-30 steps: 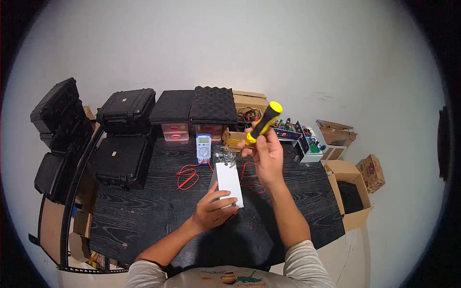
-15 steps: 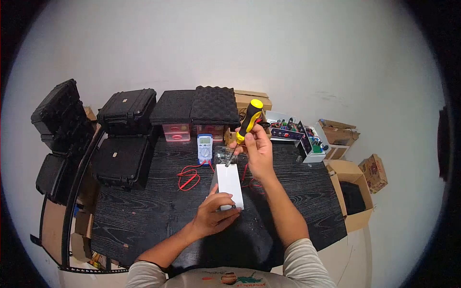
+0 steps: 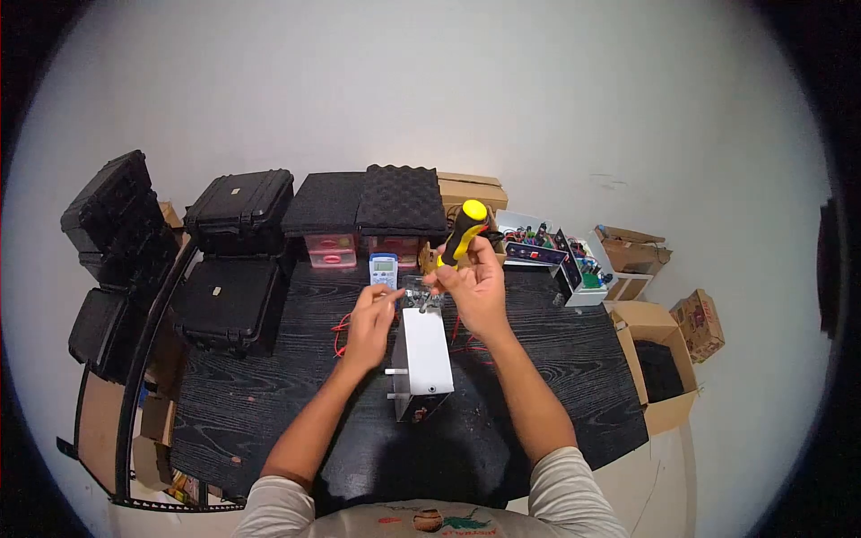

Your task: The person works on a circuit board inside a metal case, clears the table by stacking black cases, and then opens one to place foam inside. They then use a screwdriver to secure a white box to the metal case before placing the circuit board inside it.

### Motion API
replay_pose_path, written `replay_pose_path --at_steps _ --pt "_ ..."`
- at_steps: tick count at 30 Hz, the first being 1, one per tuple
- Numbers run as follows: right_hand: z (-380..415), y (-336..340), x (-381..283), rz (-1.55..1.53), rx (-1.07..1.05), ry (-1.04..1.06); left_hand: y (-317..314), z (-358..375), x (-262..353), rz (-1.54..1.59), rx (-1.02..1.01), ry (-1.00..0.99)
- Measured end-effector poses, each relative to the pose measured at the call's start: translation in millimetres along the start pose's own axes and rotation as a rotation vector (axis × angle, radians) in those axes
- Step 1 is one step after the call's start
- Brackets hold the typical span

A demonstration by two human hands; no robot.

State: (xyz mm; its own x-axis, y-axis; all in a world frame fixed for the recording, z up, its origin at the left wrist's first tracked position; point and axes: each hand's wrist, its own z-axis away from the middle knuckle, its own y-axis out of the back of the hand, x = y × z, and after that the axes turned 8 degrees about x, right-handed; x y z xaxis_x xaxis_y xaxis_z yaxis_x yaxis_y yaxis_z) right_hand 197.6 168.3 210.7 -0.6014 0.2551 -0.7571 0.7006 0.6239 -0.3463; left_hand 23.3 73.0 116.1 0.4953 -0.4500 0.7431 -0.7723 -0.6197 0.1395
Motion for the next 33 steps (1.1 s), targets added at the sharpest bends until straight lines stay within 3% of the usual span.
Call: replay_pose_path --at_steps 2,5,8,11,14,17,21,27,30,33 --pt "-1.4 5.2 6.4 -0.045 -0.016 -0.024 -14.7 -14.0 -47.5 0.13 -0.098 0.246" --pt "-0.3 -0.1 6.3 -0.094 -0.003 0.003 -35.2 -24.8 -89.2 0.175 -0.213 0.418" --pt "-1.2 2.3 5.1 -0.039 -0.036 -0.071 -41.2 -31.0 -111.5 0.053 -0.386 0.463" --pt "-2.6 -3.4 -2.8 0.062 -0.015 -0.097 -37.4 -24.7 -82.3 0.199 -0.207 0.32" --pt "-6.2 -8.4 -5.4 -0.021 0.038 -0.138 -20.1 -16.6 -26.4 0.075 -0.019 -0.122" --pt "-7.8 -8.7 -3.9 -0.139 0.044 -0.13 -8.4 2.1 16.5 0.119 -0.029 -0.115" --pt "-7.2 -5.2 9.9 0.071 0.014 0.02 -3.7 7.9 28.2 -0.019 -0.058 -0.235" --pt "-14.3 -10.3 -1.7 -0.131 0.052 -0.196 1.8 2.8 38.8 -0.17 -0.057 -0.326" --pt "-15.2 -7.8 0.7 -0.138 0.068 -0.142 2.5 2.5 39.8 -0.222 -0.054 -0.354" --pt "-13.5 -4.8 8.4 0.095 0.061 -0.035 3.6 2.7 40.7 -0.268 -0.062 -0.368"
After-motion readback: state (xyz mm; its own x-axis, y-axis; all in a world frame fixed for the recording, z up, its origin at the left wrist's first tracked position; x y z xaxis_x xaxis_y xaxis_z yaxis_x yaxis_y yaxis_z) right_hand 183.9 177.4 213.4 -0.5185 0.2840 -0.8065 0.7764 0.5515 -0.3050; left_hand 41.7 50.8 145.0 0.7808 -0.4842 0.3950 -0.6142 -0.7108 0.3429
